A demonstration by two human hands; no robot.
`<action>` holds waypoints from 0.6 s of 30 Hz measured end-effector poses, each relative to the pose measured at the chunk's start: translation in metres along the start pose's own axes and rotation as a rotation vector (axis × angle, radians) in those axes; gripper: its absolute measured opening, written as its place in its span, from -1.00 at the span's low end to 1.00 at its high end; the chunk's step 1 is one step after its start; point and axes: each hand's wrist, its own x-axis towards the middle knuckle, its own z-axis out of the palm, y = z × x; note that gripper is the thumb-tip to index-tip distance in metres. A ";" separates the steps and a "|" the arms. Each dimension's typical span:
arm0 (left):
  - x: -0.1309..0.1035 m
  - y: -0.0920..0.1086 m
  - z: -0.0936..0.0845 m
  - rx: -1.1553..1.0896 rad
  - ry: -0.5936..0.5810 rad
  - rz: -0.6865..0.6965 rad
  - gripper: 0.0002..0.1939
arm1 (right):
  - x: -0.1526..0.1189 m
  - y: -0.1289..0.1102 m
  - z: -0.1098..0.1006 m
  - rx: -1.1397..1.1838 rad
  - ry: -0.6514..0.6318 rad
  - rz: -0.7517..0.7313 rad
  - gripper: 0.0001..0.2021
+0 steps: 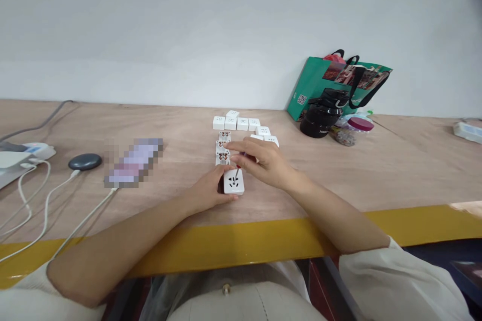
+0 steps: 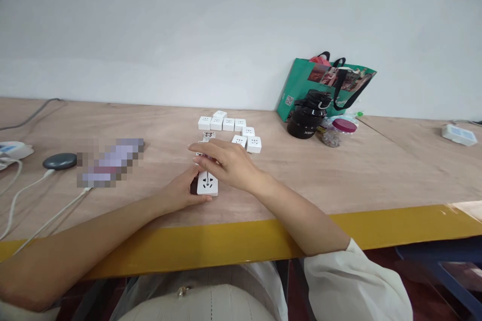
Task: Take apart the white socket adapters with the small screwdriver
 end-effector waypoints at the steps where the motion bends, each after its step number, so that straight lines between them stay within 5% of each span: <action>1: 0.000 0.000 0.000 -0.001 -0.003 0.004 -0.36 | 0.000 0.000 0.000 0.012 -0.018 -0.009 -0.72; 4: -0.001 0.001 -0.001 0.003 -0.005 0.003 -0.38 | 0.001 -0.001 -0.001 0.052 -0.080 -0.040 -0.66; 18: 0.001 -0.003 0.001 0.006 0.005 0.020 -0.37 | -0.003 0.000 0.006 -0.039 -0.002 -0.037 -0.72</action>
